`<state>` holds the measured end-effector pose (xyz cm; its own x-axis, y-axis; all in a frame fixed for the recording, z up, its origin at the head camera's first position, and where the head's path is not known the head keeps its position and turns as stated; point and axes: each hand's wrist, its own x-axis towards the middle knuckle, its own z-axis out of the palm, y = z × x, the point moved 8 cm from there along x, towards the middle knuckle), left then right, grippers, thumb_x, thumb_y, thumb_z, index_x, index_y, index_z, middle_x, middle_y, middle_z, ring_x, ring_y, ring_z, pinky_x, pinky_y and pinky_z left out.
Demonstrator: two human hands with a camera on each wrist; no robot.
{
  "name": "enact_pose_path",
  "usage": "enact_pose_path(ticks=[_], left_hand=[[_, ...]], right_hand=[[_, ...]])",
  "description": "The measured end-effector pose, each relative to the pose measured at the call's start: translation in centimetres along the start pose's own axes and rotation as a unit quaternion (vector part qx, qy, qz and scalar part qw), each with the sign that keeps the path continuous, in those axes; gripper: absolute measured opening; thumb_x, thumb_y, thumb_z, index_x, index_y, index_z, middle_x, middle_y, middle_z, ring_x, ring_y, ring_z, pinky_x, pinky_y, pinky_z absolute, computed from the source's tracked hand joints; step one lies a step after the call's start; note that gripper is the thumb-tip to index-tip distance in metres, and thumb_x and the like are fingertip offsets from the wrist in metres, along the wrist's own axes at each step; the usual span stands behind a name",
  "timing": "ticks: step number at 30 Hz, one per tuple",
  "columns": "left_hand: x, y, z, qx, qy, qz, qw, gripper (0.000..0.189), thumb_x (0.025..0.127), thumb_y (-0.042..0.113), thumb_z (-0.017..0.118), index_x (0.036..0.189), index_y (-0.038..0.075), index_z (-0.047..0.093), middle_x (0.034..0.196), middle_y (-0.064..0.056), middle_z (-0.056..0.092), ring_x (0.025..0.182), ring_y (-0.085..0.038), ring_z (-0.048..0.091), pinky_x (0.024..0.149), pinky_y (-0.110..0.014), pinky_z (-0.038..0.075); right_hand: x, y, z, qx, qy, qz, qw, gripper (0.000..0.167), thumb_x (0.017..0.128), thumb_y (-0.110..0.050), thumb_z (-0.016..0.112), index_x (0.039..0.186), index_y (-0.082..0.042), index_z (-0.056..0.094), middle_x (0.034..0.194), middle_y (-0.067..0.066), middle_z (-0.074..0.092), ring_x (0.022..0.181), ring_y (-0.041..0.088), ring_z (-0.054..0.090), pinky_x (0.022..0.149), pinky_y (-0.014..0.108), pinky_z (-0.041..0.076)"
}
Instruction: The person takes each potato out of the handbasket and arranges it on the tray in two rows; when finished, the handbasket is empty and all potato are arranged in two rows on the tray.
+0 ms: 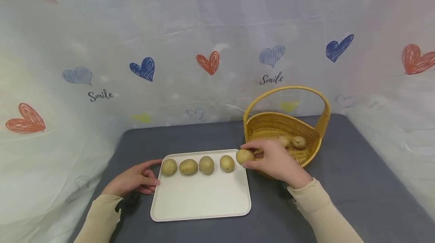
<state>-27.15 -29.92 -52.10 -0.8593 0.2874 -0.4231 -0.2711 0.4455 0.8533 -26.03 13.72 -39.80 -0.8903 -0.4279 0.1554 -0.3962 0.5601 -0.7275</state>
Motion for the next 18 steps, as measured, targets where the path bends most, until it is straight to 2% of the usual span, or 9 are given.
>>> enact_pose_path(ticks=[3,7,10,18], left_hand=[[-0.2,0.2,-0.3,-0.002,0.001,-0.003,1.0000,0.095,0.091,0.015,0.088,0.170,0.013,0.034,0.096,-0.013,0.072,0.079,-0.020,0.077,0.075,-0.040,0.069],[0.0,0.2,-0.2,-0.009,-0.004,-0.002,0.9999,0.096,0.091,0.012,0.088,0.170,0.012,0.033,0.095,-0.012,0.072,0.078,-0.019,0.076,0.075,-0.040,0.069],[0.0,0.2,-0.2,-0.013,-0.004,-0.001,0.9999,0.095,0.091,0.011,0.088,0.170,0.013,0.034,0.095,-0.012,0.072,0.078,-0.018,0.076,0.076,-0.040,0.069],[0.0,0.1,-0.3,-0.017,-0.003,0.001,0.9999,0.096,0.090,0.009,0.088,0.169,0.013,0.035,0.093,-0.011,0.072,0.076,-0.018,0.075,0.073,-0.039,0.069]], right_hand=[[0.7,-0.7,2.8,0.030,-0.008,0.006,0.9995,0.046,0.087,-0.024,0.093,0.129,-0.013,0.078,0.128,0.010,0.077,0.109,0.025,0.078,0.085,0.027,0.066],[2.1,-1.6,7.0,0.042,-0.023,0.012,0.9988,0.044,0.085,-0.026,0.095,0.126,-0.017,0.080,0.123,0.005,0.079,0.107,0.020,0.077,0.084,0.028,0.066],[3.3,-2.7,9.9,0.050,-0.029,-0.008,0.9983,0.043,0.084,-0.023,0.096,0.124,-0.015,0.081,0.118,0.001,0.080,0.107,0.017,0.076,0.085,0.028,0.066],[6.0,-6.5,16.4,0.003,-0.028,-0.054,0.9982,0.037,0.080,-0.022,0.097,0.114,-0.017,0.083,0.099,-0.009,0.077,0.092,0.005,0.067,0.082,0.026,0.062]])
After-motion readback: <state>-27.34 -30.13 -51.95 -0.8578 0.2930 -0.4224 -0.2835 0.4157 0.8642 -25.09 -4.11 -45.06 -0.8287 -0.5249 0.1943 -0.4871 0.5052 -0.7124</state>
